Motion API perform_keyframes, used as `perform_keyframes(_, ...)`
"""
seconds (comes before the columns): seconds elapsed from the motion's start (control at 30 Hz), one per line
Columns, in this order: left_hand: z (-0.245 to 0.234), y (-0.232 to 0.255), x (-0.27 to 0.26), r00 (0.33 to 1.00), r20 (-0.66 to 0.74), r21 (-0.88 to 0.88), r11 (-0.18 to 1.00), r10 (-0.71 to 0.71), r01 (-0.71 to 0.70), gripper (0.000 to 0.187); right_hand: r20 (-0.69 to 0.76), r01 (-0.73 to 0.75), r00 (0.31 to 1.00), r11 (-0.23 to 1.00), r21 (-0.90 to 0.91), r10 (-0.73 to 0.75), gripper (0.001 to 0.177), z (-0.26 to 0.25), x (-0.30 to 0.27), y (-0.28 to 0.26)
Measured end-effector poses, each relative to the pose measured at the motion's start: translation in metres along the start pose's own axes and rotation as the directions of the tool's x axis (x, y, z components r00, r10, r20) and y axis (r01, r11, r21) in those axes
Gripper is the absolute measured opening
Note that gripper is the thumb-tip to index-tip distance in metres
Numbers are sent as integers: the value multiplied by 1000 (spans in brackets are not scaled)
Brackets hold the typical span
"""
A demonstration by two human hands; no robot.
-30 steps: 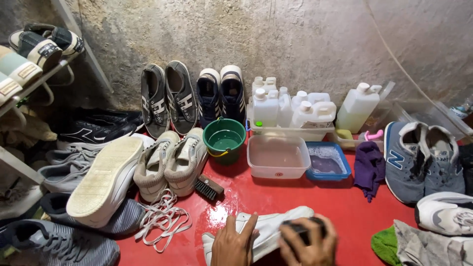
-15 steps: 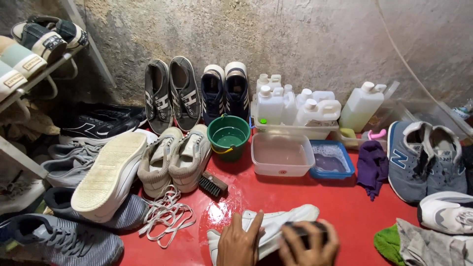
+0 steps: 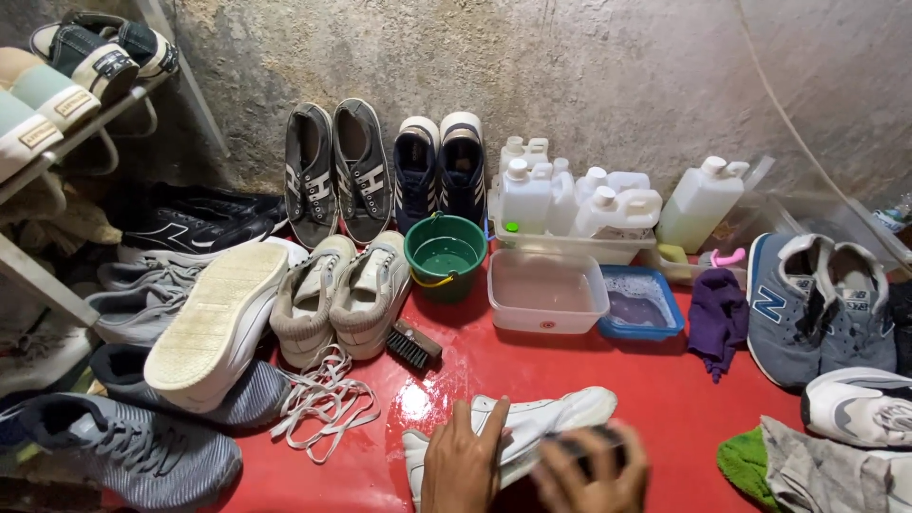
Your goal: A person is cleaning a white sneaker using a small scrubbing tool and a cloth at a workbench.
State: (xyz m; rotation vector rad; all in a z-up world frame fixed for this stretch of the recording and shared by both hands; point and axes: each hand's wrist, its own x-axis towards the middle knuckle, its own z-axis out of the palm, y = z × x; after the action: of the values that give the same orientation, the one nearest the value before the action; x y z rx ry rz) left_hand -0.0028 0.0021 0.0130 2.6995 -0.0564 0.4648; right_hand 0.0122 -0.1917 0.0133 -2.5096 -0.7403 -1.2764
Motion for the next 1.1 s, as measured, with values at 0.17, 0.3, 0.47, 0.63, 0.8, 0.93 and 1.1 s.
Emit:
perform_keyframes(0.17, -21, 9, 2, 998, -55, -20, 1000, 13, -14, 46, -75, 168, 984, 984, 65, -164, 20, -20, 29, -19)
perform_keyframes(0.3, -34, 12, 2, 999, -41, -60, 997, 35, -38, 41, -38, -90, 995, 996, 19, 91, 17, -29, 39, -5)
perform_keyframes(0.47, -38, 16, -1, 994, -90, -60, 996, 58, -63, 38, 8, 264, 964, 956, 129, -268, 23, -35, 36, -12)
perform_keyframes(0.63, -38, 18, -2, 996, -76, -50, 997, 52, -56, 39, 13, -167, 986, 983, 80, 167, 20, -32, 33, -14)
perform_keyframes(0.8, -40, 19, -1, 998, -47, -53, 998, 31, -34, 39, 32, 136, 989, 968, 213, -146, 24, -27, 44, 16)
perform_keyframes(0.93, -36, 18, 0, 999, -18, -49, 998, 27, -27, 40, 54, -200, 979, 976, 91, 196, 20, -32, 41, 10)
perform_keyframes(1.1, -36, 20, 0, 999, 32, -29, 999, -21, 22, 41, 193, -310, 941, 934, 175, 277, 23, -15, 27, 48)
